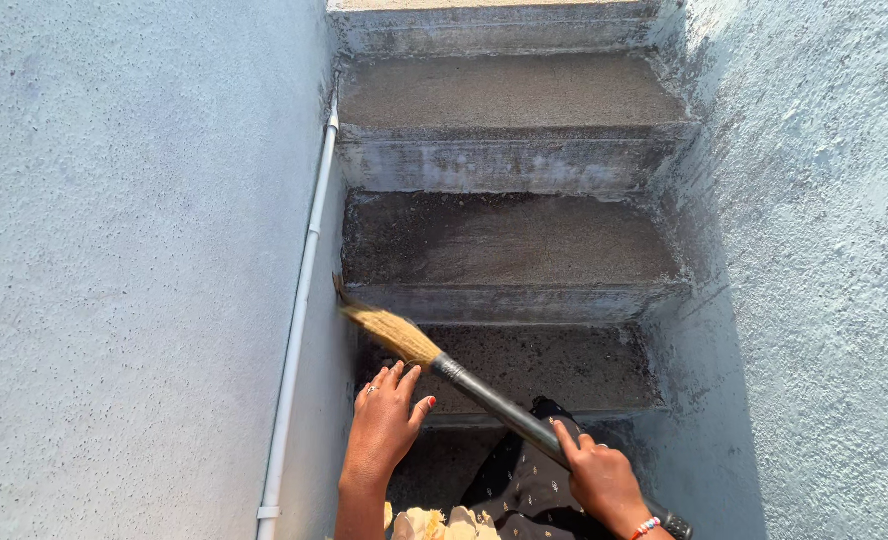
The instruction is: The person sweeps concrete stairs with a broom, moving dirt and debris from the steps.
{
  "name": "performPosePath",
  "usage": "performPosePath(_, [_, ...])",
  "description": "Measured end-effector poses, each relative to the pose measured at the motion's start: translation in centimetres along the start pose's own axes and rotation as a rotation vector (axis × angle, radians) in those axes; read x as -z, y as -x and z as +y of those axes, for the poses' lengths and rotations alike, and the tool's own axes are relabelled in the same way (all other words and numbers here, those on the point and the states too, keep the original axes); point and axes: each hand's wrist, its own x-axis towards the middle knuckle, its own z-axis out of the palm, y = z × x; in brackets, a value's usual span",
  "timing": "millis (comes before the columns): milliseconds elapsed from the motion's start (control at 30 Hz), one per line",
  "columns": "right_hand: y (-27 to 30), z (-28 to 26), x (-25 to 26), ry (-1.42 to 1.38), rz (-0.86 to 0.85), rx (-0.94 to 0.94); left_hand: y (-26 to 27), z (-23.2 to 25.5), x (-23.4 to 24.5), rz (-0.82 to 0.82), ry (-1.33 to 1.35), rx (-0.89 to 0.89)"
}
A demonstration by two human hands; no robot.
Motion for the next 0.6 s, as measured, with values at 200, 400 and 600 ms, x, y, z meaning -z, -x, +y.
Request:
performPosePath(200, [1.7, 11.3, 0.9, 0.208, 0.161, -0.524, 0.5, -0.5, -0.2, -0.023, 0.002, 0.049])
performPosePath(400, [0.4, 15.4, -3.7, 0.14, 0.016, -0.694, 1.3, -0.6, 0.0, -0.068, -0.021, 0.107])
performPosePath(600, [1.0, 5.8, -6.9, 0.129, -0.01, -0.367, 0.3, -0.1, -0.4, -0.048, -0.026, 0.055])
